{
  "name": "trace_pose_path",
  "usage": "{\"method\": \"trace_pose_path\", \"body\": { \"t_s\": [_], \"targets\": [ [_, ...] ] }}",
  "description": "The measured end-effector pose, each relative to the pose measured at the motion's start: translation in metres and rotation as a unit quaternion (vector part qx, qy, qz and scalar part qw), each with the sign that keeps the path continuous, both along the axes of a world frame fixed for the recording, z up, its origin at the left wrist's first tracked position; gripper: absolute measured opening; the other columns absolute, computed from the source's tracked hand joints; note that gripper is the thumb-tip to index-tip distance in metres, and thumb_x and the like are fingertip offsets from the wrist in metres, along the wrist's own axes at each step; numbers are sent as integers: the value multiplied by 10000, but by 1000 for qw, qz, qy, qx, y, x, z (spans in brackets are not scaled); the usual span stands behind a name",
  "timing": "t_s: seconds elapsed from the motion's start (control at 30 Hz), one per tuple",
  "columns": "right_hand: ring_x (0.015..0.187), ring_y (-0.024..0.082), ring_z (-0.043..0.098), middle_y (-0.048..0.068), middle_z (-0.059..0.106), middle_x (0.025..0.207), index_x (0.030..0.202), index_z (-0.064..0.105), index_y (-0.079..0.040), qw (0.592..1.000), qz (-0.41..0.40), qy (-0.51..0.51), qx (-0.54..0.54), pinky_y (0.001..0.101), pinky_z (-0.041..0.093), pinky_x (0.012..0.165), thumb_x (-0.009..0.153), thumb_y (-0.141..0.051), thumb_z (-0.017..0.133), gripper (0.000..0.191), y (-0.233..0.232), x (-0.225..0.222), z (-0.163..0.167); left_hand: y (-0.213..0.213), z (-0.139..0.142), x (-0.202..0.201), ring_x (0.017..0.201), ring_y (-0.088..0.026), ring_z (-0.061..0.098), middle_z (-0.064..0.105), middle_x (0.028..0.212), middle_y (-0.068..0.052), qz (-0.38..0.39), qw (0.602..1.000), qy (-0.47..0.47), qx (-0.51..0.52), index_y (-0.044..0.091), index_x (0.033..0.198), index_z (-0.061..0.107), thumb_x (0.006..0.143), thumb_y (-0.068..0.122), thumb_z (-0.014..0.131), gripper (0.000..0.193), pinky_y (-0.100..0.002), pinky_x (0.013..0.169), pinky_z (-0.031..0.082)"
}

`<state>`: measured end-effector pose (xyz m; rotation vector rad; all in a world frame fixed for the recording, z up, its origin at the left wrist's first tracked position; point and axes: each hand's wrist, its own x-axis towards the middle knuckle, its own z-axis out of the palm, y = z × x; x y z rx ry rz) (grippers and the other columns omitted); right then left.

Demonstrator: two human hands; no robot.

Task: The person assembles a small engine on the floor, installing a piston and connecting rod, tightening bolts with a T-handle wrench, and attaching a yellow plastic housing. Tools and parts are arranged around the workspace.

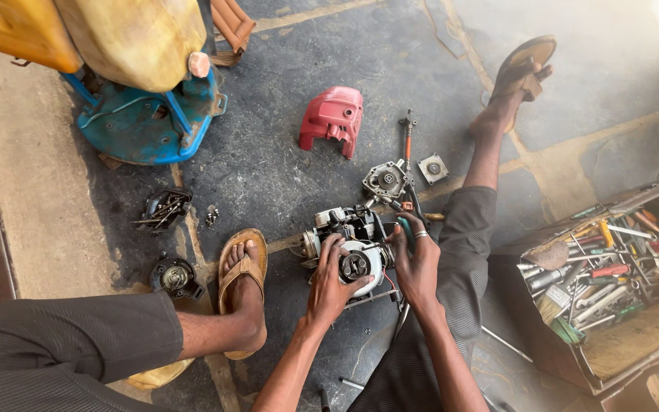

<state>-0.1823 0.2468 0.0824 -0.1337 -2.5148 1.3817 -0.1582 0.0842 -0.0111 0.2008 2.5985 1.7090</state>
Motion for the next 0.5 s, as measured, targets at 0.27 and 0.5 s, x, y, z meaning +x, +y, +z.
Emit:
{"method": "trace_pose_path", "body": {
  "t_s": [0.27,0.5],
  "targets": [
    [788,173,746,142,730,848,1261,618,19,1000,9,15,-14,325,567,688,1026,-77,590,256,3,-3,3,1,2,2,1299,-333,548,434,1498,-178,-1,999,28,-23,-62,1320,552,745,374,875,791,-491,1102,484],
    [760,165,721,138,728,843,1249,624,20,999,19,16,-20,318,555,677,1026,-67,594,241,2,3,7,-2,-9,19,1390,-376,408,481,1448,-190,23,977,93,-192,-22,1216,676,760,381,856,633,-551,1218,225]
  ]
}}
